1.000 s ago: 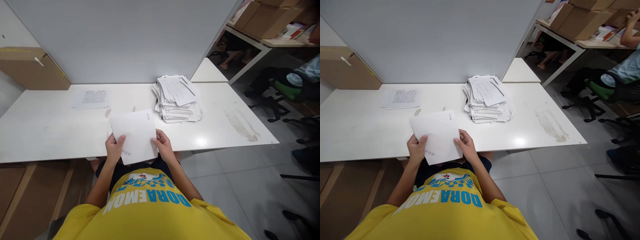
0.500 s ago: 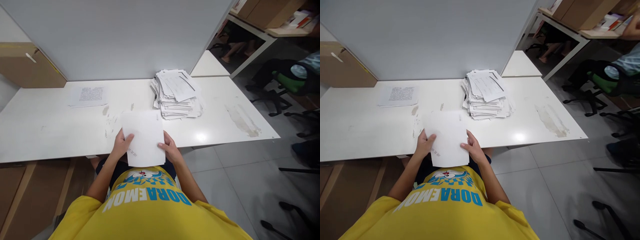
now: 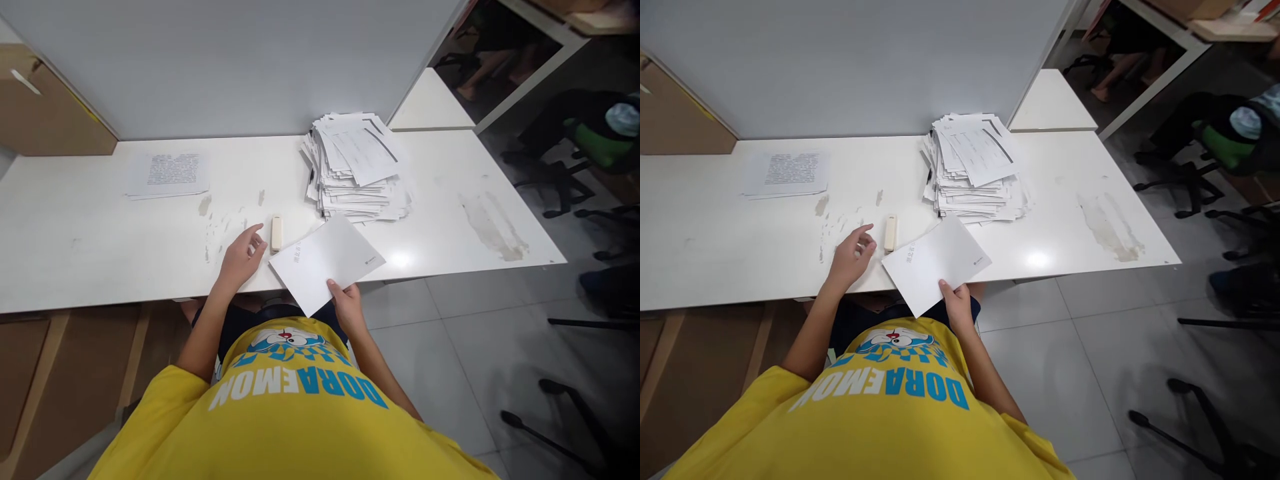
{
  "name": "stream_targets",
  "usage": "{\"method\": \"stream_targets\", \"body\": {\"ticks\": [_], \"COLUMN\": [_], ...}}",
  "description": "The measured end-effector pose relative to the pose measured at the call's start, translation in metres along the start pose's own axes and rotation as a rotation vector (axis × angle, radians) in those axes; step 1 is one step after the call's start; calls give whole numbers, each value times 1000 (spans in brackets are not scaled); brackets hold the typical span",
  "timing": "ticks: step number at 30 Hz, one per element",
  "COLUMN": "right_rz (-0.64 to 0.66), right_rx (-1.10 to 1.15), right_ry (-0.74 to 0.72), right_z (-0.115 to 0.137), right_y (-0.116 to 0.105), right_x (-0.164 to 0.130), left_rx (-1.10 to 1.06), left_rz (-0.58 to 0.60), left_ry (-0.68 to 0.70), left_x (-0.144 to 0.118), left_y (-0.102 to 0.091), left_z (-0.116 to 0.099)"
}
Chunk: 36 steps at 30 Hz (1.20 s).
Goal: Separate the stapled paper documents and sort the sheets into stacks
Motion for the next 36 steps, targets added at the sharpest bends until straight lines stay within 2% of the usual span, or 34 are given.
{"method": "stream_targets", "body": {"ticks": [4, 8, 11, 14, 20, 25, 30, 36], "right_rz": [-38, -31, -32, -62, -119, -189, -232, -242], "right_rx": [-128, -286, -353, -364, -259, -235, -200, -207], "right_ry": [-107, -256, -303, -303, -242, -244, -238, -269], "right_z": [2, 9, 13, 16, 12, 6, 4, 6], "right_y": [6, 17, 20, 17, 7, 5, 11, 22], "right_x": [-5, -19, -29, -32, -24, -23, -25, -26], "left_rx": [115, 121, 110, 142, 171, 101, 122, 176], "left_rz": [87, 203, 252, 270, 217, 287, 345, 336], "left_ry": [234, 375, 466, 450, 363, 318, 331, 394], "left_x": [6, 20, 32, 44, 56, 60, 61, 61], "left_y": [15, 25, 30, 37, 51, 57, 59, 63], "left_z": [-6, -15, -19, -16, -16, -12, -13, -17]}}
Point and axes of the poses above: each hand's wrist, its own x-axis towards the middle knuckle, its own y-axis out of the palm, z = x × y, the point moved 6 cm from there along x, towards the middle knuckle, and after that the axes turned 15 degrees about x, right-handed, at the moved point
